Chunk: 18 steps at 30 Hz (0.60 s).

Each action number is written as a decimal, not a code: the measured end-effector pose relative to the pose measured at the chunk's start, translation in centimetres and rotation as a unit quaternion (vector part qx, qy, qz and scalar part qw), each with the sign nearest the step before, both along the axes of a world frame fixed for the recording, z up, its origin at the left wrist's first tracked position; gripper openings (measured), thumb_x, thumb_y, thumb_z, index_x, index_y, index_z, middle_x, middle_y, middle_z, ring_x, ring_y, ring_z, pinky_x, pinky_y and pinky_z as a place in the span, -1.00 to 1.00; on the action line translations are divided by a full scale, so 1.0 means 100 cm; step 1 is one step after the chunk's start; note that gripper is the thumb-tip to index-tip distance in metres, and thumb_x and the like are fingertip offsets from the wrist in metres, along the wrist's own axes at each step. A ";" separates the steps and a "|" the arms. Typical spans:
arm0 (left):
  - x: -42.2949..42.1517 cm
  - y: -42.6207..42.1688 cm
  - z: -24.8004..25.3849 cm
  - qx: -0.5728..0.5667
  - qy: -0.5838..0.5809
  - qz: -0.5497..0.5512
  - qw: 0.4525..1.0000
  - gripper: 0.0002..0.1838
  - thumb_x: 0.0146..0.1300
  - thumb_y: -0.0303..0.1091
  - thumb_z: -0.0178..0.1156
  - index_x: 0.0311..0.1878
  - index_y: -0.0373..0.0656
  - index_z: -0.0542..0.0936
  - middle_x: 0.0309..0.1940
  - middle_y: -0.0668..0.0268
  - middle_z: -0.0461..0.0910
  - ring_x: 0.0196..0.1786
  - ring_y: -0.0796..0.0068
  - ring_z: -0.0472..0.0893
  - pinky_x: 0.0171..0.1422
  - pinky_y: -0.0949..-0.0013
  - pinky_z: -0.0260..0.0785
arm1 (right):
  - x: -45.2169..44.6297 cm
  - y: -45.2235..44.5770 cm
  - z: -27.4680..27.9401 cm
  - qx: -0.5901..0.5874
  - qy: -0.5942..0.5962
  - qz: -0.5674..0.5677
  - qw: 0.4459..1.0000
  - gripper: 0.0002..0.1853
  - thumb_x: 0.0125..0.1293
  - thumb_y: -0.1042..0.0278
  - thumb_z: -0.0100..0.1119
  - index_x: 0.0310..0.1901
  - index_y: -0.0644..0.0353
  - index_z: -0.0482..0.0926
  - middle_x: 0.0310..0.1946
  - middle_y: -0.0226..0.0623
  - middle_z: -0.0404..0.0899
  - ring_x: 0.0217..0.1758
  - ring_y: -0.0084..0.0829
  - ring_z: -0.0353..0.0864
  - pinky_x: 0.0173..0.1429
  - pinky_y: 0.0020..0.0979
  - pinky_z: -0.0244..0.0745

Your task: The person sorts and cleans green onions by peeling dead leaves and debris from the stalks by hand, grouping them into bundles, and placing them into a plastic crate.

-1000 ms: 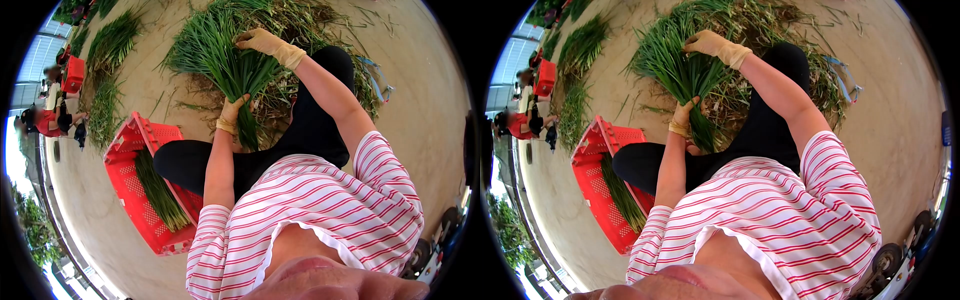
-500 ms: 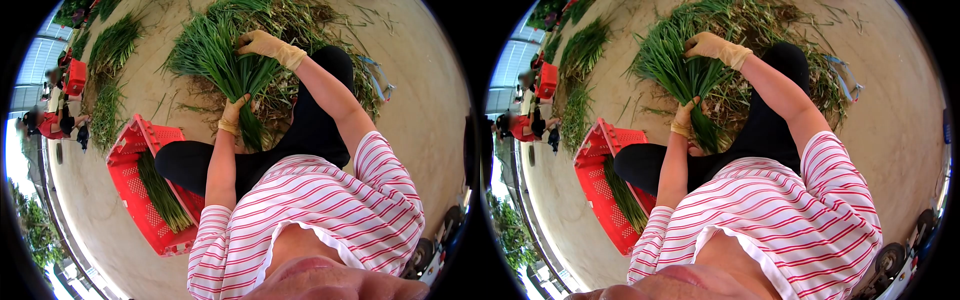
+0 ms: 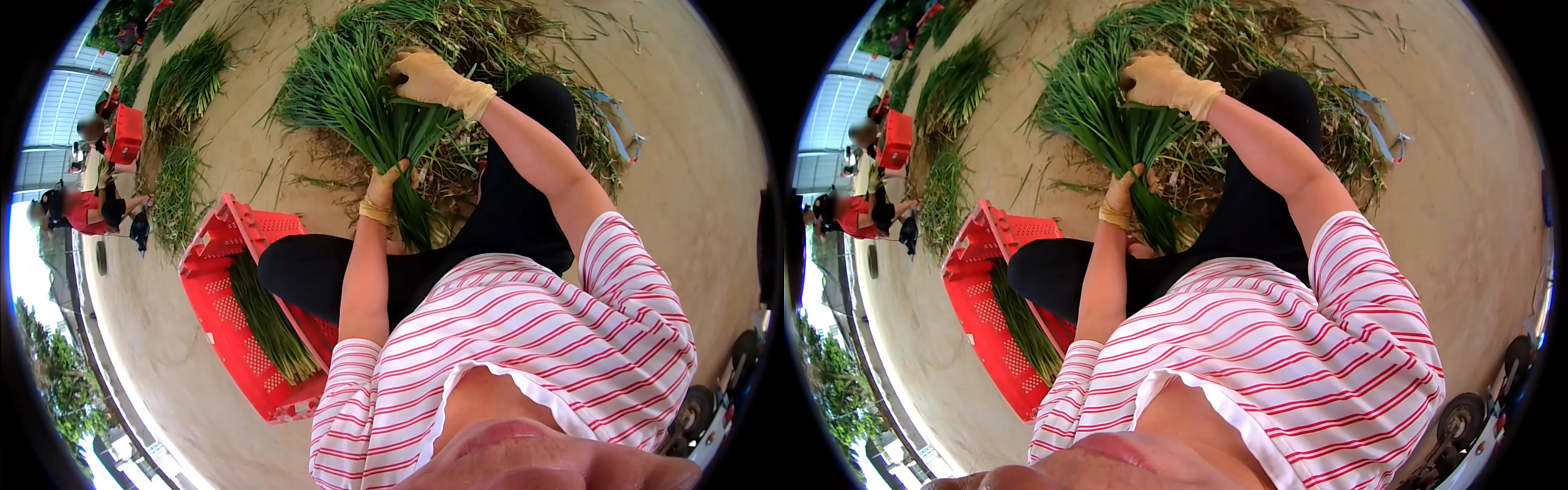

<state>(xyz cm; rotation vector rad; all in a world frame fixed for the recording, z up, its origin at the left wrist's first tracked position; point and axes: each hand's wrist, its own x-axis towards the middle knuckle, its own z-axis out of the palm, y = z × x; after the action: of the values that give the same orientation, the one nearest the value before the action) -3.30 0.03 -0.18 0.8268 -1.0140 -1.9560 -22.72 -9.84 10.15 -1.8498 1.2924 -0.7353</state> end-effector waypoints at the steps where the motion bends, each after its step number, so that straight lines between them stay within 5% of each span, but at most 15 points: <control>1: 0.000 0.000 0.000 0.000 0.001 0.001 1.000 -0.71 0.12 -0.18 0.26 -0.27 -0.21 0.51 -0.59 0.25 0.53 -0.58 0.43 0.49 -0.52 0.39 0.33 | -0.001 0.004 0.005 -0.197 0.238 -0.081 0.948 -0.69 0.08 0.25 0.19 -0.14 0.20 0.57 -0.12 -0.30 0.55 0.01 -0.37 0.45 0.16 -0.32 0.27; 2: 0.000 -0.001 -0.001 -0.013 0.003 0.002 1.000 -0.71 0.11 -0.18 0.27 -0.27 -0.21 0.51 -0.60 0.25 0.53 -0.59 0.43 0.48 -0.52 0.39 0.33 | -0.001 0.006 0.009 -0.374 0.450 -0.153 0.796 -0.69 0.09 0.22 0.18 -0.13 0.16 0.57 -0.01 -0.31 0.51 0.14 -0.33 0.40 0.26 -0.24 0.20; 3: 0.000 -0.001 -0.001 -0.026 0.004 0.004 1.000 -0.72 0.11 -0.19 0.27 -0.28 -0.21 0.51 -0.60 0.25 0.53 -0.60 0.43 0.48 -0.52 0.39 0.33 | -0.002 0.002 0.014 -0.363 0.465 -0.189 0.785 -0.72 0.15 0.15 0.15 -0.13 0.05 0.60 0.09 -0.34 0.44 0.31 -0.32 0.20 0.38 -0.06 -0.05; 6: 0.002 -0.003 -0.002 -0.009 -0.005 0.000 1.000 -0.72 0.11 -0.21 0.28 -0.28 -0.21 0.50 -0.61 0.26 0.53 -0.60 0.43 0.48 -0.52 0.39 0.34 | -0.010 0.007 0.032 -0.334 0.431 -0.232 0.805 -0.78 0.16 0.17 0.15 -0.15 -0.08 0.62 0.12 -0.39 0.42 0.31 -0.26 0.19 0.37 -0.10 0.02; 8: 0.002 -0.004 -0.003 -0.011 -0.024 -0.001 1.000 -0.70 0.11 -0.18 0.27 -0.29 -0.22 0.51 -0.59 0.26 0.53 -0.58 0.43 0.49 -0.50 0.39 0.35 | -0.009 0.015 0.048 -0.429 0.192 -0.267 0.841 -0.85 0.28 0.32 0.08 -0.30 0.18 0.59 0.02 -0.19 0.45 0.12 -0.33 0.42 0.23 -0.22 0.27; 9: 0.002 -0.005 -0.004 -0.013 -0.044 -0.004 0.999 -0.68 0.10 -0.15 0.26 -0.30 -0.24 0.52 -0.57 0.27 0.52 -0.56 0.43 0.49 -0.47 0.39 0.36 | -0.008 0.010 0.043 -0.432 0.192 -0.265 0.840 -0.85 0.28 0.32 0.08 -0.30 0.18 0.59 0.02 -0.19 0.45 0.12 -0.33 0.42 0.23 -0.22 0.27; 11: -0.004 -0.001 0.008 0.011 -0.024 0.012 1.000 -0.72 0.09 -0.21 0.28 -0.29 -0.22 0.51 -0.58 0.26 0.52 -0.58 0.43 0.49 -0.49 0.39 0.36 | -0.006 -0.003 0.024 -0.432 -0.031 -0.103 0.895 -0.84 0.18 0.17 0.14 -0.21 -0.15 0.64 0.15 -0.44 0.39 0.34 -0.23 0.15 0.37 -0.14 0.07; 15: -0.007 0.001 0.009 0.048 -0.030 0.021 0.998 -0.72 0.05 -0.29 0.33 -0.26 -0.21 0.49 -0.58 0.26 0.51 -0.59 0.43 0.49 -0.52 0.41 0.35 | 0.005 0.001 0.006 -0.294 0.116 -0.102 0.943 -0.83 0.15 0.20 0.23 -0.21 -0.06 0.65 0.20 -0.45 0.35 0.41 -0.30 0.01 0.38 -0.23 0.08; 18: -0.006 0.001 0.009 0.028 -0.014 -0.009 0.999 -0.69 0.04 -0.30 0.33 -0.23 -0.22 0.48 -0.56 0.27 0.51 -0.59 0.43 0.49 -0.52 0.42 0.36 | 0.007 -0.007 0.002 -0.152 0.045 -0.066 0.985 -0.71 0.11 0.08 0.21 -0.18 0.03 0.64 0.19 -0.24 0.35 0.38 -0.20 0.09 0.36 -0.22 0.08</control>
<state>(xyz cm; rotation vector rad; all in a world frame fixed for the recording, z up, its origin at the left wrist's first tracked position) -3.94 0.12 0.76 0.8804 -0.9907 -2.0015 -22.06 -10.54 10.31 -2.0716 1.4365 -0.9742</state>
